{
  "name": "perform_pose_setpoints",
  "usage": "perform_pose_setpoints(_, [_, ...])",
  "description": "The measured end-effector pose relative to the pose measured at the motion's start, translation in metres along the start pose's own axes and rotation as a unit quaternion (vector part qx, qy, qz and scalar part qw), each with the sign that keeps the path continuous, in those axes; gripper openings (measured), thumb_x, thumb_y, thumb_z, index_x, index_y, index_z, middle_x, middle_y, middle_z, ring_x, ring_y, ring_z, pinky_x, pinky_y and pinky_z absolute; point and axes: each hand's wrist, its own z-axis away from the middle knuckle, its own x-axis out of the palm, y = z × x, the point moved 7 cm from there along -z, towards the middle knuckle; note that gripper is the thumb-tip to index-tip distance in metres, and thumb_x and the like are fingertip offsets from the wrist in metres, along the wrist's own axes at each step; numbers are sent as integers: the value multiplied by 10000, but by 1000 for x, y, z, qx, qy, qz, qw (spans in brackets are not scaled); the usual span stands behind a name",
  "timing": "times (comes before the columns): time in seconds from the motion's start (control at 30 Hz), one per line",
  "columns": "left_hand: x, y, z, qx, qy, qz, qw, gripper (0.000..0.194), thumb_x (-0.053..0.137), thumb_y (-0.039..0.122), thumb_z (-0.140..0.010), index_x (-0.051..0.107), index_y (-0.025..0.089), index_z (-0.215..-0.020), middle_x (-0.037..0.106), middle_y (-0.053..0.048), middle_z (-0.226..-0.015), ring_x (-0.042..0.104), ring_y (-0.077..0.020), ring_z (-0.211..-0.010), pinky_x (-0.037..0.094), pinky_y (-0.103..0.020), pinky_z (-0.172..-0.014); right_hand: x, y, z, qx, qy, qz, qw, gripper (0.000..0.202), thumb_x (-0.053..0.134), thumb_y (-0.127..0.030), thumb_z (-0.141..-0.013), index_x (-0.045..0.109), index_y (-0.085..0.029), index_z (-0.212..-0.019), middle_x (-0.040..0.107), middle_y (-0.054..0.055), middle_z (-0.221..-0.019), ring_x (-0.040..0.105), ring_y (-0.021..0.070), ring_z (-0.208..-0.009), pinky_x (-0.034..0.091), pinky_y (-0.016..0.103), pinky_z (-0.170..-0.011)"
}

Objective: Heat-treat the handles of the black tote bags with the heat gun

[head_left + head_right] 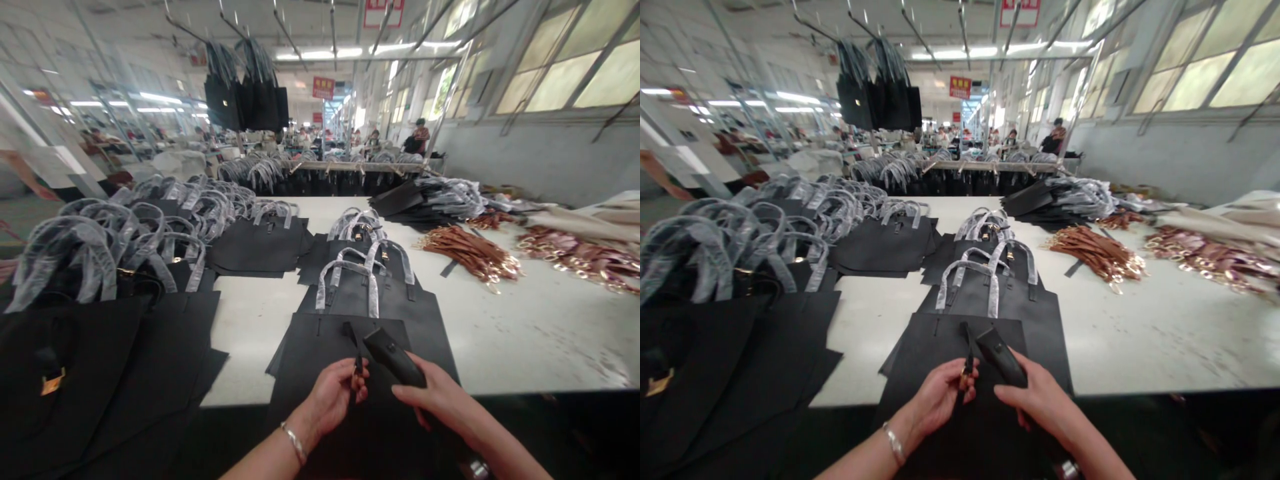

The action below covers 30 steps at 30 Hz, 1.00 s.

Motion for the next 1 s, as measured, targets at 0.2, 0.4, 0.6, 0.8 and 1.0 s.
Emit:
perform_pose_setpoints(0.2, [1,16,8,136,9,-149,979,247,764,271,-680,688,102,-843,651,-59,-755,586,-146,-689,445,-241,-660,6,6,23,30,-23,6,999,854,690,-325,-714,306,-160,-1459,588,-48,-587,487,94,-378,392,178,-369])
perform_pose_setpoints(0.4, [-6,28,8,216,39,-335,916,192,702,287,-724,720,124,-823,667,-52,-763,596,-179,-712,450,-258,-655,25,10,26,35,-65,25,997,799,639,-217,-735,313,-178,-1463,599,-55,-584,472,84,-378,384,170,-372])
perform_pose_setpoints(0.6, [-12,33,2,215,58,-492,842,109,608,112,-698,692,142,-759,604,-10,-719,561,-151,-691,426,-241,-642,24,1,-2,27,12,69,997,803,639,-228,-725,323,-177,-1462,602,-58,-567,528,114,-377,418,192,-365])
perform_pose_setpoints(0.8, [-18,95,-10,271,167,-698,641,199,530,68,-717,645,168,-845,587,-64,-988,534,-193,-962,412,-286,-848,-6,16,-17,17,96,112,989,875,648,-407,-742,269,-132,-1481,575,-63,-445,604,183,-399,461,238,-408])
perform_pose_setpoints(1.0, [-30,141,-39,206,262,-787,520,195,554,235,-773,609,150,-940,576,-119,-1075,532,-258,-1035,392,-367,-904,-44,65,-25,31,203,118,972,942,541,-646,-719,325,-79,-1439,529,-54,-314,591,252,-357,447,312,-402])
